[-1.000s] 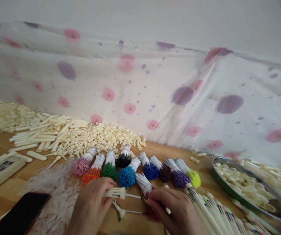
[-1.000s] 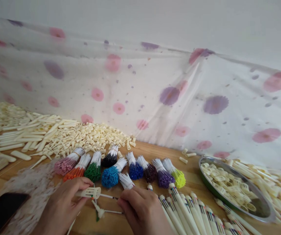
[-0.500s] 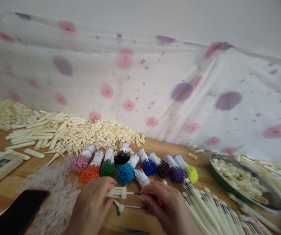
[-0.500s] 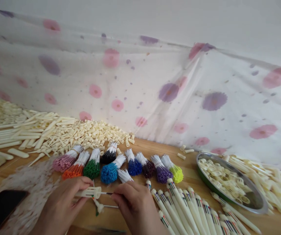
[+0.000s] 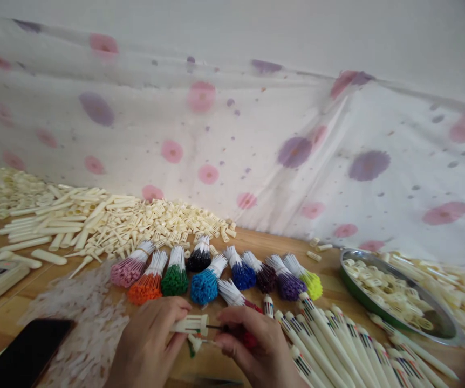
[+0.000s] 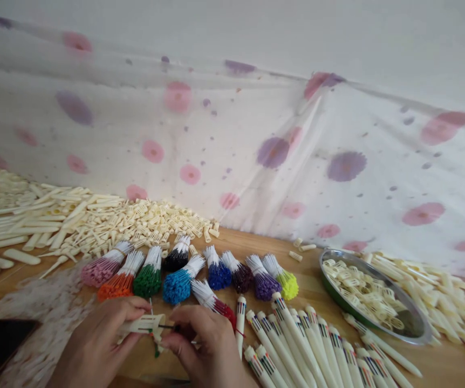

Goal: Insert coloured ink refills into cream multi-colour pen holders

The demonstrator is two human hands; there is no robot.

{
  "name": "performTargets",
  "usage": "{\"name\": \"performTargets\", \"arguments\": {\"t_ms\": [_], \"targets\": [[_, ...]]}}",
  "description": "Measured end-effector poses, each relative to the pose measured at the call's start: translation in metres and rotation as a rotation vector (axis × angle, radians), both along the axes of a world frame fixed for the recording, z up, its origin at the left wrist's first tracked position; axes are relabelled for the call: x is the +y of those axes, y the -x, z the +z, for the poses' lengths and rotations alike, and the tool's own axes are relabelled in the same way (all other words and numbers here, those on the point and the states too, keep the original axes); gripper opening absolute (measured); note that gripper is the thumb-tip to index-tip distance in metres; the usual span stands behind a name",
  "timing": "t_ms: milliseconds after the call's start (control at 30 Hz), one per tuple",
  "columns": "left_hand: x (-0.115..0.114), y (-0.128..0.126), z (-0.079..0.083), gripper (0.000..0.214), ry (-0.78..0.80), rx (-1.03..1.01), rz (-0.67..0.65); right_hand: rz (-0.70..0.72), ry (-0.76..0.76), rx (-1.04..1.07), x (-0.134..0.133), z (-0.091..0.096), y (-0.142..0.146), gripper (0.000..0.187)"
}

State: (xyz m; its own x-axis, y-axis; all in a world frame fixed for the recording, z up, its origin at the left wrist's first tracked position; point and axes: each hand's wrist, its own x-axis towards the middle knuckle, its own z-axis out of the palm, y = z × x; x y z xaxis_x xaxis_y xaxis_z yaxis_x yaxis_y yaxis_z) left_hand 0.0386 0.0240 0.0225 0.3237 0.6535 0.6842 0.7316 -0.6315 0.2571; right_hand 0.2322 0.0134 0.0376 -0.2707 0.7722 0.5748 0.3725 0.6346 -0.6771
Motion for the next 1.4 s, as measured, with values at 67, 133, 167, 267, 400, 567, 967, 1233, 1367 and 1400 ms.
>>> {"name": "performTargets", "arguments": {"t_ms": [67, 133, 167, 267, 400, 567, 967, 1233, 1367, 1400], "targets": [[0.001, 0.001, 0.002, 0.019, -0.013, -0.004, 0.003, 0.051, 0.126, 0.085, 0.001, -0.006, -0.001, 0.015], [0.001, 0.001, 0.004, 0.017, -0.031, -0.006, 0.003, 0.097, 0.287, 0.170, 0.000, -0.009, -0.001, 0.016], [0.001, 0.001, 0.005, 0.017, -0.034, -0.008, 0.003, 0.110, 0.379, 0.216, 0.000, -0.010, -0.001, 0.016], [0.000, 0.001, 0.005, 0.017, -0.023, -0.007, 0.005, 0.154, 0.623, 0.396, -0.002, -0.004, 0.001, 0.019], [0.001, 0.002, 0.001, 0.016, -0.006, 0.001, -0.001, 0.277, 0.808, 0.637, -0.003, 0.004, 0.004, 0.022], [0.001, 0.006, -0.002, 0.020, -0.008, 0.035, -0.015, 0.397, 0.849, 0.781, -0.001, -0.003, 0.005, 0.016], [-0.006, -0.002, 0.010, 0.019, -0.073, 0.057, 0.020, 0.193, 1.170, 0.992, -0.002, -0.015, 0.025, 0.039], [-0.007, -0.003, 0.010, 0.019, -0.100, 0.030, 0.017, 0.031, 1.037, 0.857, -0.011, -0.017, 0.033, 0.045], [-0.006, 0.000, 0.006, 0.019, -0.069, 0.035, 0.019, 0.027, 0.999, 0.793, -0.019, -0.012, 0.031, 0.044], [-0.006, 0.000, 0.006, 0.020, -0.056, 0.029, 0.020, 0.030, 0.985, 0.770, -0.021, -0.010, 0.030, 0.043]]}}
